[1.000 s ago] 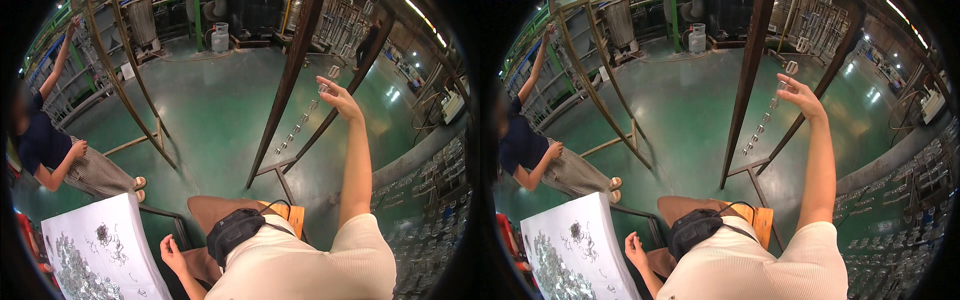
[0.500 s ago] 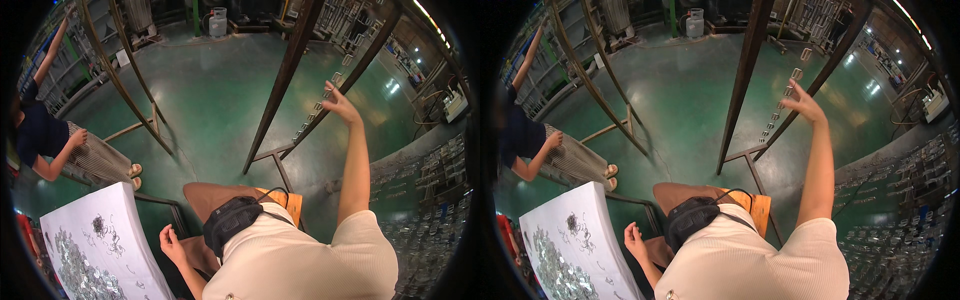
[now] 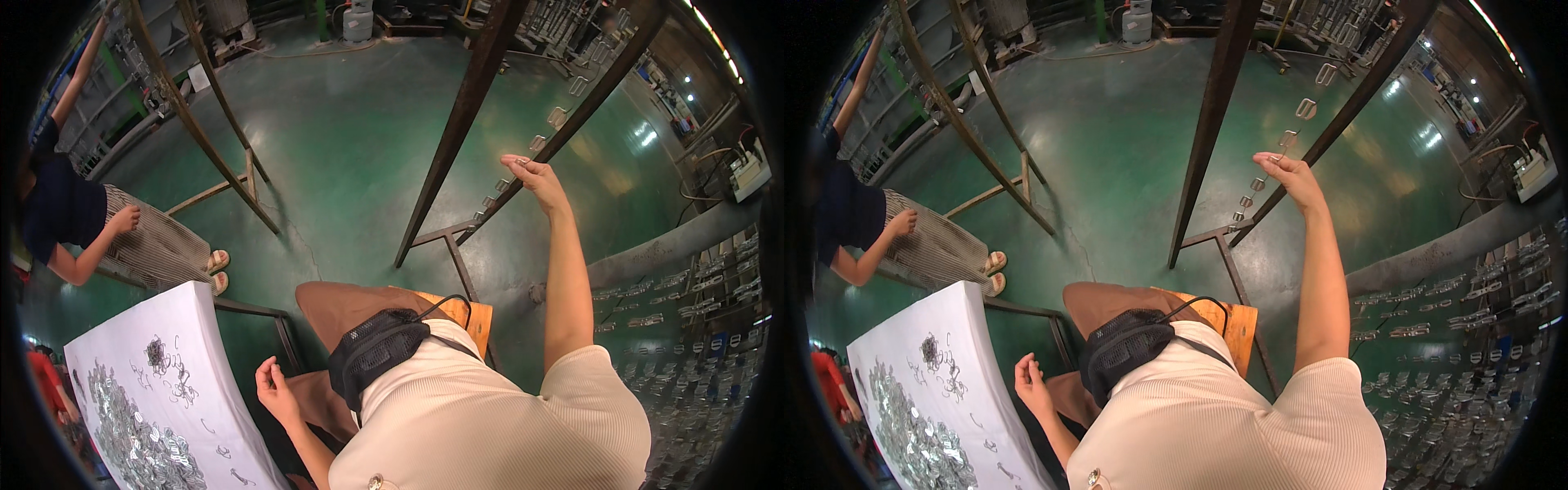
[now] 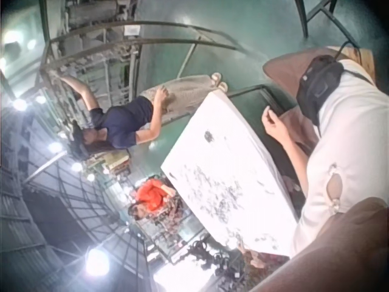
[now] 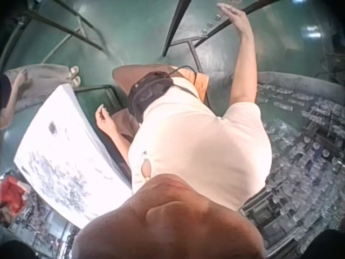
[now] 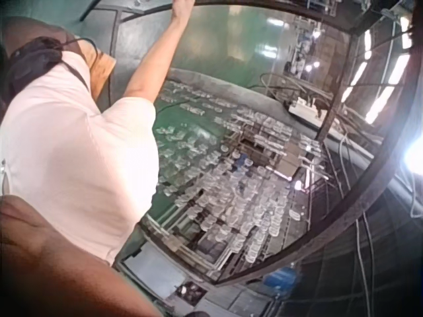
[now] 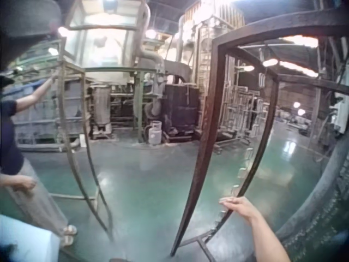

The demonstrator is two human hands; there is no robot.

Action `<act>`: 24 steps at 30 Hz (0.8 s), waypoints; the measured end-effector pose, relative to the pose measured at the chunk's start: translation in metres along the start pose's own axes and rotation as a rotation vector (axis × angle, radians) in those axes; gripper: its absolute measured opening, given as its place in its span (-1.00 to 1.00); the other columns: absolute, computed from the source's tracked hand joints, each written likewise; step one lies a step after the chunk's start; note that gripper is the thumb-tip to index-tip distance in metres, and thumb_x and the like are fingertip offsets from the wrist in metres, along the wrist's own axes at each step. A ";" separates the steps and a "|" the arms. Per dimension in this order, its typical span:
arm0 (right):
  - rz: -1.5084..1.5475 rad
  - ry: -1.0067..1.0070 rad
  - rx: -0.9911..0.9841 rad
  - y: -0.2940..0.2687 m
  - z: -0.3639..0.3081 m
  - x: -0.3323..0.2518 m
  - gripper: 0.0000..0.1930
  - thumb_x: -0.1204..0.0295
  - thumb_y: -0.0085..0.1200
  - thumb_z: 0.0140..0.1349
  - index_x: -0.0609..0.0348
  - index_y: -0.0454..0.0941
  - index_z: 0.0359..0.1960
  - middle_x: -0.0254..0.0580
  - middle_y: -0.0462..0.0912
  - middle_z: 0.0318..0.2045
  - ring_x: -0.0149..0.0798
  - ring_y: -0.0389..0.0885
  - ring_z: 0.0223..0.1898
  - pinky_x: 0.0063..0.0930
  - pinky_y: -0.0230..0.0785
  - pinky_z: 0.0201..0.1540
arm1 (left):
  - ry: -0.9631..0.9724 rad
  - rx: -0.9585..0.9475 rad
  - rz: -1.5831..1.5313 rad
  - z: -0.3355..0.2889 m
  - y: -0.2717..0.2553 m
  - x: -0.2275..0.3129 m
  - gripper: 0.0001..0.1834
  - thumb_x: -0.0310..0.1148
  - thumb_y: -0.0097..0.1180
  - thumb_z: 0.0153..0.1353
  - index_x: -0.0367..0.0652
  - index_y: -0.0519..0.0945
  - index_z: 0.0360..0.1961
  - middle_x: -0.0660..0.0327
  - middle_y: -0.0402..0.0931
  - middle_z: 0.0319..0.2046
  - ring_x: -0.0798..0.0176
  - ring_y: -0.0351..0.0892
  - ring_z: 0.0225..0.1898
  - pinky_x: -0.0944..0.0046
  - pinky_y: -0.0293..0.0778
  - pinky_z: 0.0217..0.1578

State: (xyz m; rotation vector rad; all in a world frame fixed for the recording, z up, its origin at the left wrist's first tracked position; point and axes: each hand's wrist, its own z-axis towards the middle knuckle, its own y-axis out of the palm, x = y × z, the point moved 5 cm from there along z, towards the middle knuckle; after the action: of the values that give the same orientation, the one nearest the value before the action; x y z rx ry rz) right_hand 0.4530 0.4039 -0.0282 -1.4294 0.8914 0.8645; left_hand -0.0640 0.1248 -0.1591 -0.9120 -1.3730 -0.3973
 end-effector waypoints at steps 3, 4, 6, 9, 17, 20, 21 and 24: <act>0.087 0.041 0.011 0.004 -0.005 -0.001 -0.43 0.22 0.24 0.04 0.11 0.43 0.10 -0.18 0.47 0.05 -0.23 0.37 0.12 -0.37 0.17 0.15 | -0.035 -0.007 -0.018 -0.004 0.004 -0.009 -0.84 -0.47 -0.05 0.25 -0.27 0.53 -0.21 0.28 0.50 -0.29 0.42 0.45 -0.23 0.42 0.37 -0.17; 0.060 0.001 0.011 0.003 -0.004 0.009 -0.28 0.21 0.31 -0.05 0.08 0.31 0.19 -0.10 0.40 0.11 -0.14 0.32 0.16 -0.30 0.15 0.18 | -0.007 -0.014 -0.032 -0.005 0.007 -0.016 -0.84 -0.43 -0.04 0.25 -0.21 0.55 -0.20 0.34 0.49 -0.31 0.48 0.43 -0.27 0.47 0.34 -0.26; 0.035 -0.041 0.008 0.006 0.001 0.032 -0.12 0.20 0.37 -0.14 0.05 0.18 0.27 -0.03 0.34 0.16 -0.04 0.27 0.20 -0.24 0.13 0.21 | 0.022 -0.016 -0.045 -0.007 0.011 -0.020 -0.84 -0.39 -0.03 0.26 -0.15 0.56 -0.20 0.40 0.49 -0.33 0.53 0.41 -0.32 0.53 0.32 -0.34; -0.133 0.104 -0.066 0.034 0.017 0.084 -0.02 0.24 0.43 -0.23 0.09 0.13 0.28 0.03 0.26 0.21 0.05 0.20 0.24 -0.18 0.13 0.22 | 0.038 0.026 -0.027 -0.009 0.005 -0.016 -0.84 -0.40 -0.03 0.26 -0.14 0.56 -0.20 0.41 0.48 -0.34 0.54 0.40 -0.32 0.54 0.31 -0.36; 0.056 0.039 0.007 0.048 0.034 0.108 -0.54 0.33 0.27 0.00 0.10 0.53 0.00 -0.10 0.43 0.07 -0.11 0.35 0.15 -0.31 0.17 0.18 | 0.018 0.059 -0.017 -0.007 0.014 -0.009 -0.85 -0.47 -0.03 0.23 -0.23 0.56 -0.23 0.35 0.48 -0.36 0.52 0.36 -0.40 0.49 0.29 -0.39; 0.071 0.024 0.090 0.045 0.035 0.117 -0.39 0.30 0.33 -0.08 0.14 0.45 0.07 -0.05 0.43 0.03 -0.15 0.39 0.10 -0.33 0.20 0.16 | 0.048 0.065 -0.029 -0.007 0.018 -0.005 -0.85 -0.47 -0.03 0.23 -0.22 0.56 -0.24 0.38 0.47 -0.38 0.54 0.31 -0.45 0.50 0.25 -0.45; 0.072 0.029 0.090 0.049 0.029 0.115 -0.39 0.30 0.33 -0.08 0.14 0.45 0.07 -0.05 0.43 0.03 -0.15 0.39 0.10 -0.33 0.20 0.16 | 0.046 0.063 -0.025 -0.008 0.019 -0.005 -0.85 -0.47 -0.03 0.23 -0.22 0.56 -0.24 0.38 0.47 -0.38 0.54 0.31 -0.45 0.50 0.25 -0.45; -0.029 0.132 0.396 0.043 -0.002 0.122 -0.30 0.23 0.41 -0.19 0.21 0.41 0.04 -0.02 0.44 -0.04 -0.19 0.45 -0.02 -0.34 0.31 0.04 | 0.019 0.041 -0.028 -0.006 0.022 -0.007 -0.85 -0.46 -0.03 0.23 -0.23 0.56 -0.24 0.37 0.47 -0.37 0.52 0.34 -0.41 0.50 0.27 -0.41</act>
State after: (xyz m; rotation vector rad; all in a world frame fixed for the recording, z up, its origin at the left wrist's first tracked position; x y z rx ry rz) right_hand 0.4666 0.3966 -0.1566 -1.1576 1.0714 0.5377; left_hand -0.0455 0.1314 -0.1726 -0.8547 -1.3733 -0.3970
